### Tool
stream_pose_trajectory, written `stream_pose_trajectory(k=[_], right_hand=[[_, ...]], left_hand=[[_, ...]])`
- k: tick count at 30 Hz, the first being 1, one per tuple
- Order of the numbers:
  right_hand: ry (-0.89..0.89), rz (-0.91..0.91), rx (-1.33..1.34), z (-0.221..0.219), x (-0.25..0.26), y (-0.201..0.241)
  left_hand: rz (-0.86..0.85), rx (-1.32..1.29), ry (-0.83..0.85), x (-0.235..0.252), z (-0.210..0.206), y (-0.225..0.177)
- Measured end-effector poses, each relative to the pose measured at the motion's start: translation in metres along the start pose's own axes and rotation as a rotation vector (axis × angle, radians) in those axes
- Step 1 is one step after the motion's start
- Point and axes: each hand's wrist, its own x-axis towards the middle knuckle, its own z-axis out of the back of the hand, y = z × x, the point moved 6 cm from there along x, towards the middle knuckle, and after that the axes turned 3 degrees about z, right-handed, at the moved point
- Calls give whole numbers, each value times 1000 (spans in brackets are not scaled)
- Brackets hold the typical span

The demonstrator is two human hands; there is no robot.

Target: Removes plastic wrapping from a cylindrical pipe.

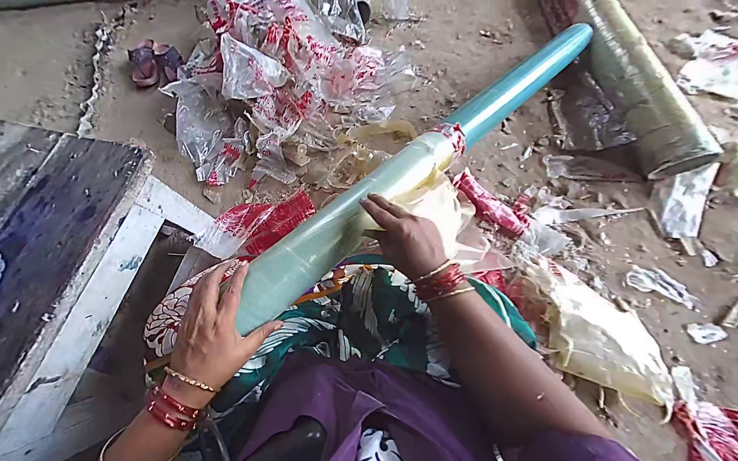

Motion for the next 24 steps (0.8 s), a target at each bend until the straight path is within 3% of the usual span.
stream_pose_trajectory(k=[6, 12, 15, 18, 24], right_hand=[[-211, 97, 0, -6, -7, 3], [-187, 36, 14, 38, -34, -12], [-219, -173, 254, 64, -72, -69], [-260, -423, 532, 71, -87, -82], [-819, -909, 1031, 97, -95, -110]], left_hand=[[-73, -32, -35, 2, -6, 4], [44, -228, 57, 26, 1, 30], [142, -475, 184, 42, 4, 47], [118, -429, 186, 41, 2, 47], [8, -234, -14, 19, -2, 21]])
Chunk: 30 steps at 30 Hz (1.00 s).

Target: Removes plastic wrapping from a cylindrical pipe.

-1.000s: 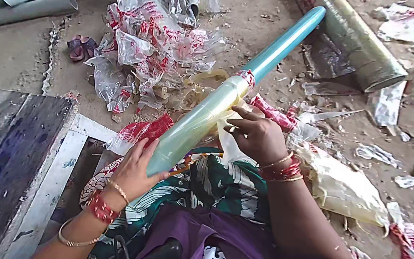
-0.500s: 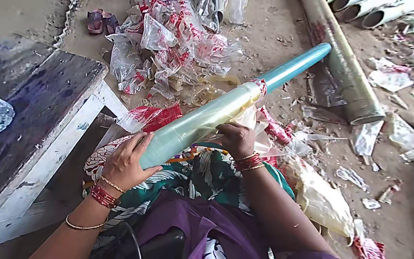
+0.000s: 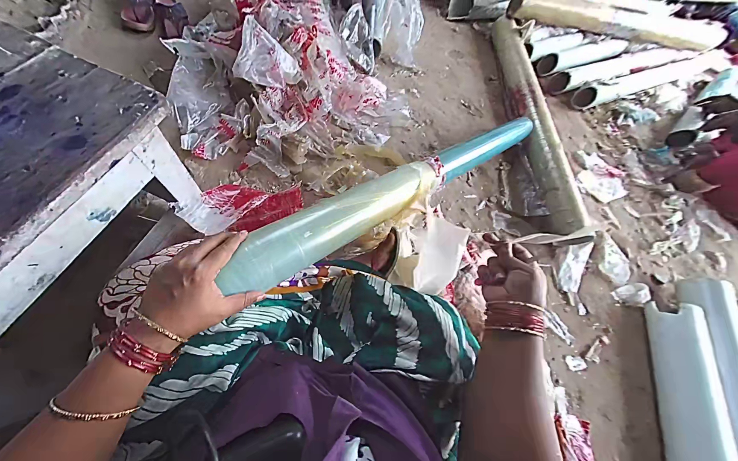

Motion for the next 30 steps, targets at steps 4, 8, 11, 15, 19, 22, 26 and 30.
stream_pose_trajectory(k=[4, 8, 11, 15, 19, 22, 26, 30], right_hand=[[-501, -73, -288, 54, 33, -2], [-445, 287, -498, 33, 24, 59], [8, 627, -635, -50, 18, 71], [438, 499, -812, -130, 17, -6], [450, 448, -1081, -126, 25, -58], [486, 509, -1111, -113, 39, -69], [430, 658, -1083, -125, 51, -68], [372, 800, -1094, -140, 56, -45]], left_hand=[[-53, 65, -52, -10, -5, -4], [-5, 113, 13, -8, -4, -7], [-49, 185, 40, -4, -2, -31], [-126, 175, 13, 18, -31, -76], [112, 409, 250, 47, -67, -93], [282, 504, 448, 68, -70, -88], [300, 511, 568, 90, -54, -76], [353, 407, 674, 108, -32, -65]])
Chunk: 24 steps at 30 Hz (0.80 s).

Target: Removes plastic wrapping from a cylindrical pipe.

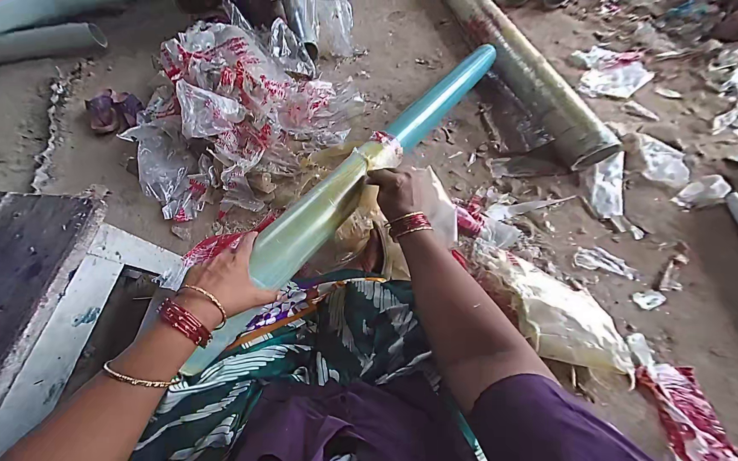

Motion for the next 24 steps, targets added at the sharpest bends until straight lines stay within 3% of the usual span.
stream_pose_trajectory(k=[4, 8, 14, 16, 18, 20, 24], right_hand=[[-104, 138, 52, 25, 5, 6], [-23, 184, 161, 29, 1, 1], [351, -53, 359, 35, 3, -21], [429, -219, 469, 49, -3, -26], [349, -403, 591, 65, -11, -43], [278, -514, 487, 79, -18, -66], [317, -549, 233, 93, -22, -81]], left_hand=[[-27, -123, 141, -16, 11, 10], [-44, -294, 284, -20, -17, 31], [-89, -336, 207, -26, -34, 31], [-107, -326, 154, -29, -33, 26], [-140, -280, 69, -34, -35, 22], [-171, -189, -22, -41, -37, 15], [-268, -116, -187, -57, -44, -7]])
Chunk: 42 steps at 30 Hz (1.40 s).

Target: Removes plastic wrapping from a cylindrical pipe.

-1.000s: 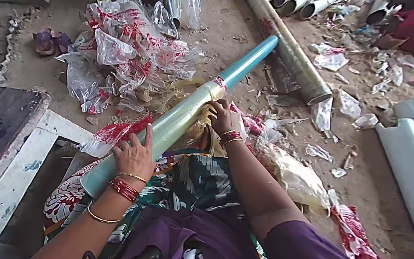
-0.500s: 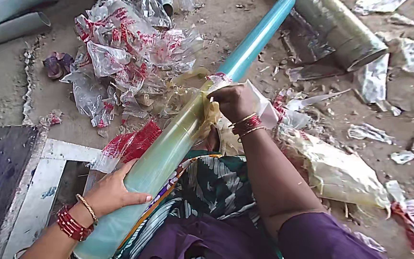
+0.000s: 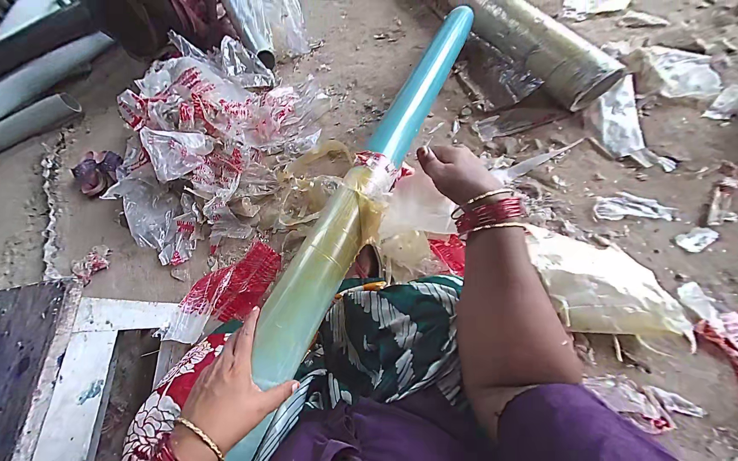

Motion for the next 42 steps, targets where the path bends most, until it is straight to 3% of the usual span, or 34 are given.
stream_pose_trajectory(k=[5, 11, 17, 22, 26, 29, 32, 33, 34, 36, 39, 42], right_hand=[[5, 297, -148, 0, 5, 20], [122, 733, -445, -47, 8, 60], [301, 974, -786, -66, 16, 79], [336, 1034, -822, -68, 25, 81], [262, 1170, -744, -59, 29, 69], [271, 1053, -879, -43, 50, 43], [322, 486, -1171, -9, 84, -20], [259, 347, -1116, 7, 89, -32], [166, 336, -1002, 18, 91, -30], [64, 581, -825, 14, 73, -6], [168, 999, -667, -31, 41, 57], [220, 1248, -651, -68, 14, 90]], left_hand=[[-55, 37, -80, -6, -8, -11], [-55, -25, -44, 1, -5, 2], [-86, -30, -52, 2, -6, 5], [-73, -41, -36, 1, -6, 7], [-40, -75, -10, 2, -5, 10], [-25, -96, 15, 4, -3, 12], [-17, -116, 45, 7, -3, 15], [-9, -123, 52, 9, -2, 17], [-5, -121, 46, 11, -2, 18], [-19, -97, 40, 9, -6, 14], [-69, -44, -29, 5, -5, 7], [-73, -45, -42, 4, -7, 7]])
